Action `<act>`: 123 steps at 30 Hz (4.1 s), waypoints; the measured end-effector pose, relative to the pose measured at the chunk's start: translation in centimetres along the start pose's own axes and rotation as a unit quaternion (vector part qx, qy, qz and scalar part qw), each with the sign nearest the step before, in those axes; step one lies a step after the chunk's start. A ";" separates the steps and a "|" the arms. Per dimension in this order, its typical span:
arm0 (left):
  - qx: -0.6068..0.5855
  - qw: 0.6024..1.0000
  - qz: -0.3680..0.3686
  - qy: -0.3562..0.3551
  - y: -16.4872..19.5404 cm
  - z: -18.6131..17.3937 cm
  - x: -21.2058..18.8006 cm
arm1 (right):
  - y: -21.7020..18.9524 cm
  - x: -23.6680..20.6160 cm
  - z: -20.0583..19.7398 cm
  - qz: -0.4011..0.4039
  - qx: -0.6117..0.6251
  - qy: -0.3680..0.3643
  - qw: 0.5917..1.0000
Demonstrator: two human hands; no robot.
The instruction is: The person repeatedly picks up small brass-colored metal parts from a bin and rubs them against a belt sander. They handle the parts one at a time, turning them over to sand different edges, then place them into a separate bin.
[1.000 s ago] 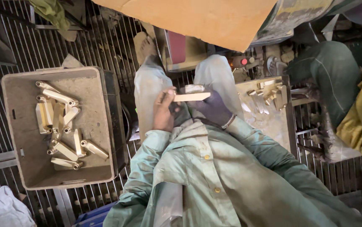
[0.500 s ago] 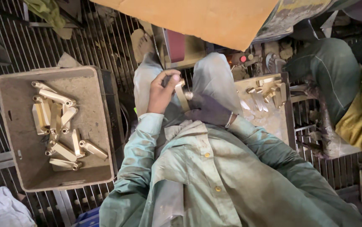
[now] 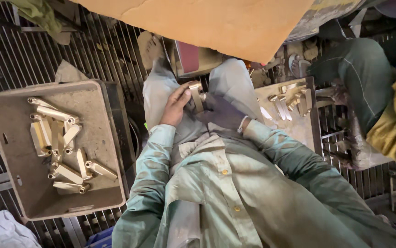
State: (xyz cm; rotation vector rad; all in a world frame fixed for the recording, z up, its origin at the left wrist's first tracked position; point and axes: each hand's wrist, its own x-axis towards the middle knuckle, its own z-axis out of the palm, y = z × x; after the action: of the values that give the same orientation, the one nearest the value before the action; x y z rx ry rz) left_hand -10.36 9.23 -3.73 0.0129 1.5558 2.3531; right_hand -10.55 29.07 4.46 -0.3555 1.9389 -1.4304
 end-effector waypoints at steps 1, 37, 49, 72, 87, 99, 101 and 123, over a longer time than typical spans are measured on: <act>0.014 1.000 -0.006 0.004 -0.2 -0.2 0.2 | 0.2 0.4 -0.1 -0.016 -0.014 0.011 1.000; -0.201 0.923 -0.210 0.252 -8.5 -3.4 11.2 | 2.9 12.4 -4.5 0.204 0.256 0.017 0.945; -0.138 0.963 -0.117 0.200 -7.9 -1.1 6.6 | 1.7 6.5 -2.9 0.121 0.101 0.002 0.988; 0.190 0.924 0.101 0.316 0.7 4.9 -1.8 | 1.8 0.4 1.5 -0.158 -0.281 0.230 0.918; 0.090 0.996 0.000 0.003 -0.2 -2.3 -0.3 | 0.1 0.5 -1.1 -0.052 0.002 -0.061 0.997; 0.220 0.967 0.124 0.041 -1.1 -1.1 1.9 | 0.7 4.3 -0.4 0.017 -0.175 0.130 0.976; 0.258 0.959 0.099 0.065 -1.2 -1.2 2.6 | 1.1 5.2 -0.5 0.026 -0.158 0.133 0.978; 0.141 0.962 -0.113 0.206 -7.1 -2.6 5.5 | 1.9 6.5 -2.6 0.076 0.156 -0.004 0.985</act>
State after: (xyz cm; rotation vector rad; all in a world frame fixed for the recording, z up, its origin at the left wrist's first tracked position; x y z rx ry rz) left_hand -14.24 10.94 -12.12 -0.5921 1.9503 2.0246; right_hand -16.68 27.86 0.70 -0.0667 1.6621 -1.5945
